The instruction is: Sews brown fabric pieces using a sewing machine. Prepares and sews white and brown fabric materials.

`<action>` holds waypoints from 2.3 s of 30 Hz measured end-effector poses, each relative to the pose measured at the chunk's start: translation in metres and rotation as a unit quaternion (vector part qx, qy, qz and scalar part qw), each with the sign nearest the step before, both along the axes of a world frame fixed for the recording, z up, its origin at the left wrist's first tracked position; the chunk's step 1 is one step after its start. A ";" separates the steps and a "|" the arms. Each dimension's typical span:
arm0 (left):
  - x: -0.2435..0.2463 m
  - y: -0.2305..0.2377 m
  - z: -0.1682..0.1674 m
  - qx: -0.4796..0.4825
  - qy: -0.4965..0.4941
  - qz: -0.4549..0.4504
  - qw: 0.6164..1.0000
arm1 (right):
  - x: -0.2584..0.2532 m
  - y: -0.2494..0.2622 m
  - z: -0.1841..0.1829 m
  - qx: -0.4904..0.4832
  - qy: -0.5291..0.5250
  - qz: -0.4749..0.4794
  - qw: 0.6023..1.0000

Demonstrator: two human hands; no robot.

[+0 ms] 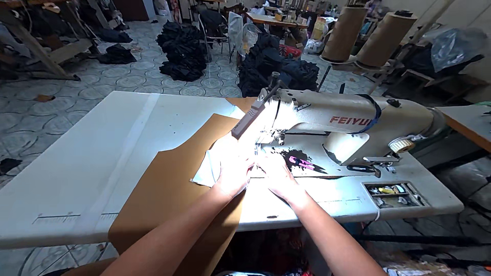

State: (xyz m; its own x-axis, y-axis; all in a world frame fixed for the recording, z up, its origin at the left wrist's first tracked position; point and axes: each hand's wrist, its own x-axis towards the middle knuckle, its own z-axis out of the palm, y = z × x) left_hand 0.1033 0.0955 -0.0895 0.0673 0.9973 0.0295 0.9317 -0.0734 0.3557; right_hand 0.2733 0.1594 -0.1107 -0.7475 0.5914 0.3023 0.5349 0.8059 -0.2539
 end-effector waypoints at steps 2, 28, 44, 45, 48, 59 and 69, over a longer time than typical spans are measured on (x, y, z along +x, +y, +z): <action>-0.001 0.003 0.001 -0.007 0.003 0.006 1.000 | -0.001 0.001 -0.003 0.002 0.009 -0.009 1.000; -0.014 0.036 -0.001 -0.033 -0.032 -0.001 0.999 | 0.002 -0.006 -0.004 -0.012 0.062 -0.094 0.994; -0.066 -0.118 0.063 -0.273 0.102 0.138 0.947 | 0.001 -0.006 -0.010 0.012 0.075 -0.078 0.994; -0.076 -0.111 0.064 -0.279 0.114 0.147 0.942 | 0.001 -0.006 -0.010 0.005 0.072 -0.078 0.994; -0.104 -0.081 0.065 -0.225 0.139 0.187 0.946 | 0.002 -0.006 -0.012 -0.003 0.078 -0.087 0.993; -0.120 0.165 0.069 -0.082 0.102 0.009 0.991 | 0.004 -0.003 -0.015 -0.013 0.102 -0.030 0.994; -0.091 -0.007 0.105 -0.066 0.065 0.096 0.991 | 0.008 -0.006 -0.009 -0.061 -0.001 0.091 0.994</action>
State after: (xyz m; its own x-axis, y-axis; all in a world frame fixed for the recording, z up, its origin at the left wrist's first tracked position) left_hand 0.0124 0.0884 0.0158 -0.1294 0.9866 -0.0990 0.9623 0.1490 0.2274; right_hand 0.2816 0.1538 -0.1198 -0.8460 0.4789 0.2344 0.3843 0.8524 -0.3546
